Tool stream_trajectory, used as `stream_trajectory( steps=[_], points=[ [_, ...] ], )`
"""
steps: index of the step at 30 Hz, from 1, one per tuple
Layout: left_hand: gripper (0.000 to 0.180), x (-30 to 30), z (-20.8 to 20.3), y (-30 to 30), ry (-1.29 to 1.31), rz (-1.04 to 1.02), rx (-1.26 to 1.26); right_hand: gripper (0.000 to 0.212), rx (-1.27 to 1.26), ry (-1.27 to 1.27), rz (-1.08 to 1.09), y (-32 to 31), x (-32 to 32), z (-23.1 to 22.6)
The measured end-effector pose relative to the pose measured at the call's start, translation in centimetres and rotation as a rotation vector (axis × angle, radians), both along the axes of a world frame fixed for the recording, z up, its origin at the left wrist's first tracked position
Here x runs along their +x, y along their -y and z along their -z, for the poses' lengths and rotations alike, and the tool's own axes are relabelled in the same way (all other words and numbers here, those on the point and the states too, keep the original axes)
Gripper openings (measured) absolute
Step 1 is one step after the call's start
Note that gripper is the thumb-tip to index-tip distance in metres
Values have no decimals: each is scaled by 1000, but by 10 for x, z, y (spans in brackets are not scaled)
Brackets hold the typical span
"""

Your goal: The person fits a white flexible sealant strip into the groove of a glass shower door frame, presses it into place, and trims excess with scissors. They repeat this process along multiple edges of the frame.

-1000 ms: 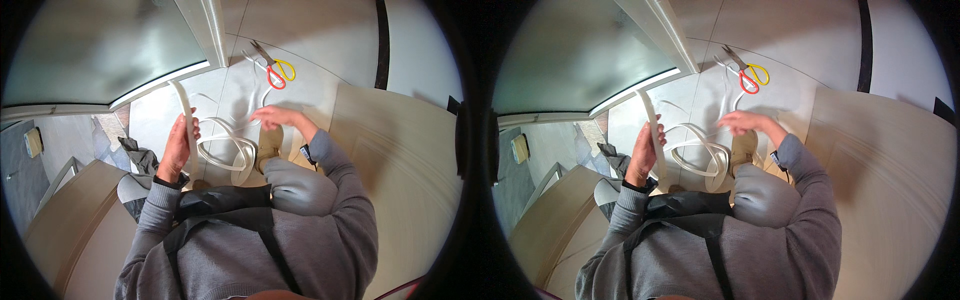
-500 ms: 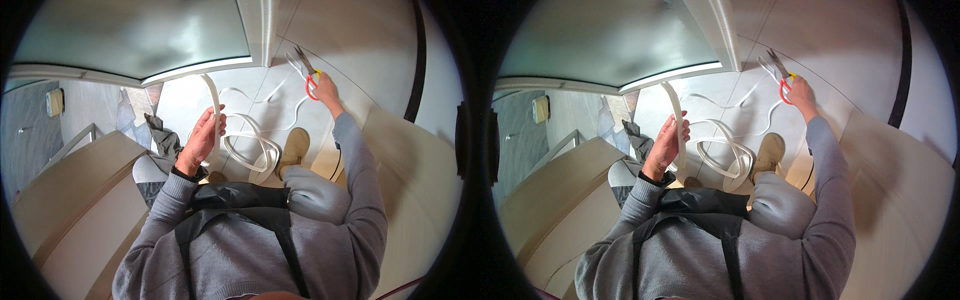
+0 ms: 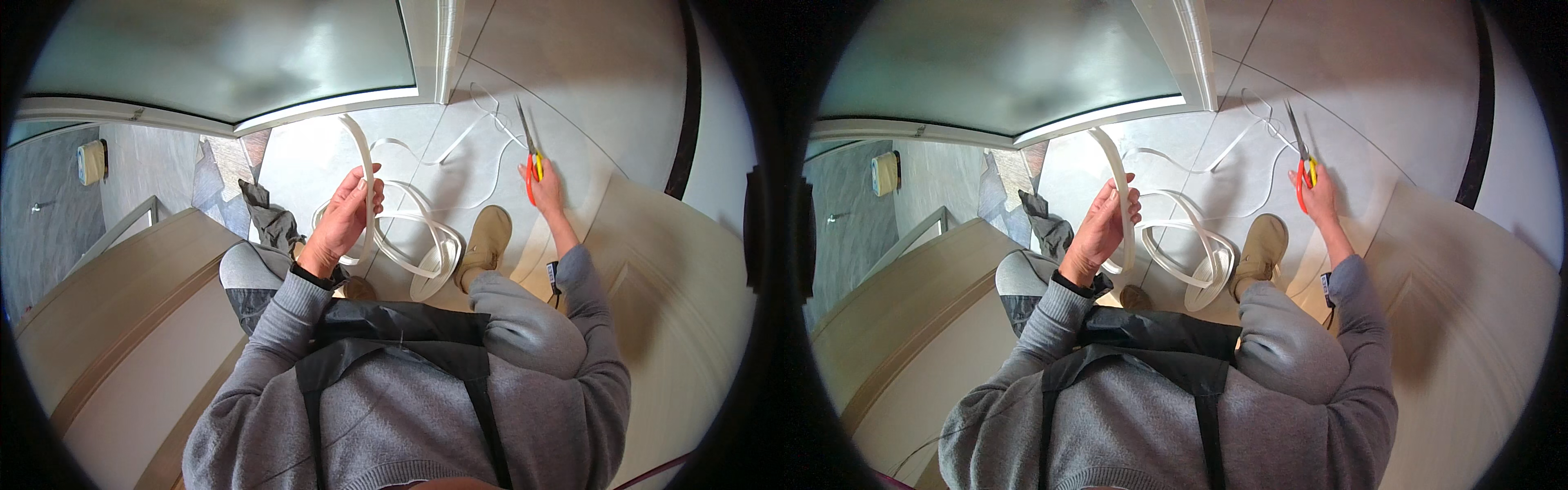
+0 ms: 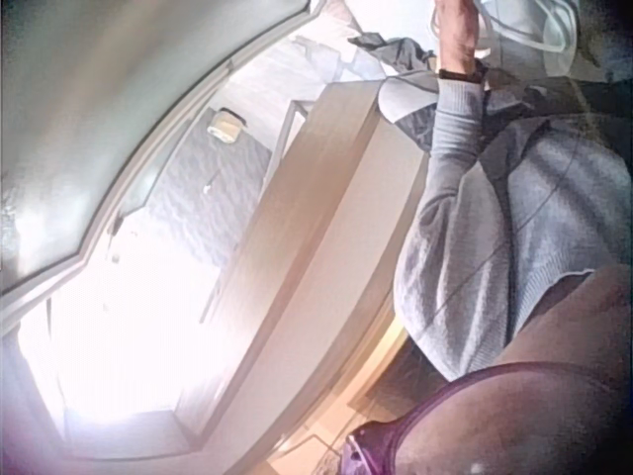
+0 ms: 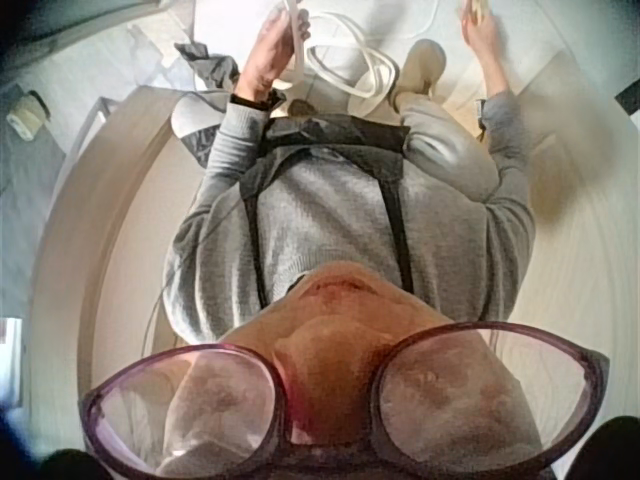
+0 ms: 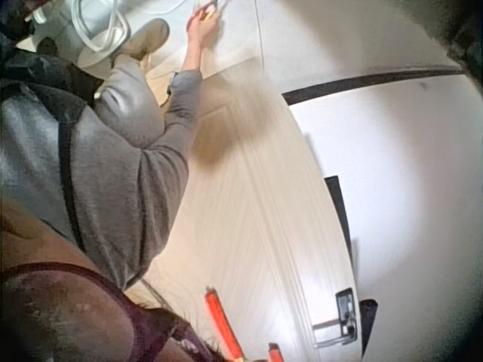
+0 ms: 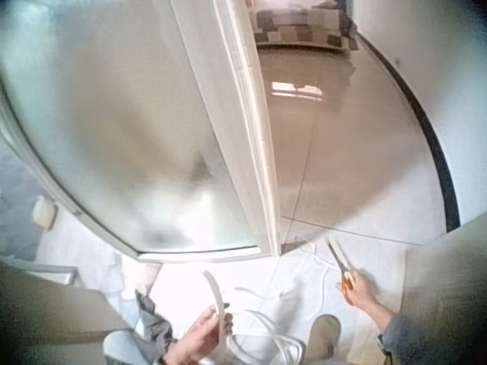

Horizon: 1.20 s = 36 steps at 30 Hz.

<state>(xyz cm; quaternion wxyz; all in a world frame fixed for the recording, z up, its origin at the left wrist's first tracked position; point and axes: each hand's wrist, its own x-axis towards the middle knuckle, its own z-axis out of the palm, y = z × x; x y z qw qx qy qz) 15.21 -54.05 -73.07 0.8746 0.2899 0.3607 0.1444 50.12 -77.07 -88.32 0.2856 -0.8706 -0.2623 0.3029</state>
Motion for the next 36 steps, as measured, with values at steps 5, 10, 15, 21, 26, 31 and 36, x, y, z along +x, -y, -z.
stream_trajectory(
  steps=[5, 10, 15, 21, 26, 31, 36],
  points=[
    [33, -1, -1, -1, 21, -5, 1, 59, -165, 214, 23, 43, -21, 48],
    [27, -6, -9, -7, -1, 34, 88, 54, -403, 343, -22, 63, -15, 49],
    [28, -6, -18, -10, 7, 44, 121, 67, -55, 537, -393, -30, -33, -37],
    [28, -6, -19, 4, -28, 32, 103, 43, 521, -521, -593, -179, -124, -117],
    [27, -16, -6, 7, -40, -215, 33, 29, 190, -828, -281, -194, -172, -120],
    [27, -26, 13, 8, -153, -333, -4, 26, -115, -978, -305, -151, -182, -113],
    [28, -32, 17, 16, -126, -168, -146, 25, -130, -1066, -300, -137, -178, -115]
  ],
)
